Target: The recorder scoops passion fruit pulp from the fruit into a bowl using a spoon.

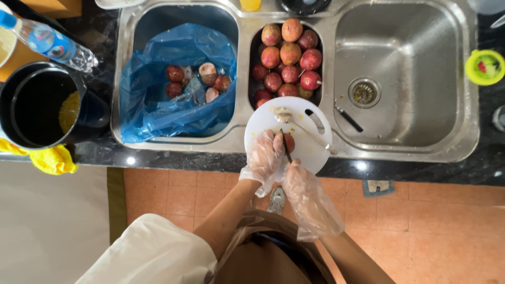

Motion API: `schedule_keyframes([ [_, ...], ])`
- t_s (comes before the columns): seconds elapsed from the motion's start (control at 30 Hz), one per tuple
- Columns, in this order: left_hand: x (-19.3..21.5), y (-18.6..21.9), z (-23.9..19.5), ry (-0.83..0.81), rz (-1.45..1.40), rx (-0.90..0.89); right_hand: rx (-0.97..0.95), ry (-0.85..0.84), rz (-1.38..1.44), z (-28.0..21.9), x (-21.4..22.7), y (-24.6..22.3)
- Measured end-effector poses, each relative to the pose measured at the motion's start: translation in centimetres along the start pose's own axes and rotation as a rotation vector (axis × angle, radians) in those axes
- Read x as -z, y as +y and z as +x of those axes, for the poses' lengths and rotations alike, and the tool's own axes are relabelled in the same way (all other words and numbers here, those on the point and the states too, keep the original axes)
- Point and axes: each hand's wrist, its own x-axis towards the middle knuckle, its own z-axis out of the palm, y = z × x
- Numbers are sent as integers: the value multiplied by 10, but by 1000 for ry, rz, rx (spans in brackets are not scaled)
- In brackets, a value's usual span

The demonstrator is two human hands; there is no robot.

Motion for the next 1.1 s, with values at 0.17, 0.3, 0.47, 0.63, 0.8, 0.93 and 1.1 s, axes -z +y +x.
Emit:
schedule_keyframes([
  [0.17,-12,-11,2,52,32,-50,-51,46,149,6,10,-2],
  [0.3,-22,-18,5,105,64,-72,-97,81,268,5,17,-3],
  [0.47,-13,-10,6,101,56,-46,-139,133,407,7,24,-2],
  [0.63,24,-3,-1,-18,29,-85,-190,163,524,1,14,6],
  [0.8,43,-21,-16,-43,-171,-351,-350,-129,1432,-22,65,1],
  [0.93,48,-24,-17,-197,-325,-270,-301,-113,1595,-22,66,16],
  [1.1,54,-10,-29,-219,-347,-155,-281,-184,1552,-8,55,23],
])
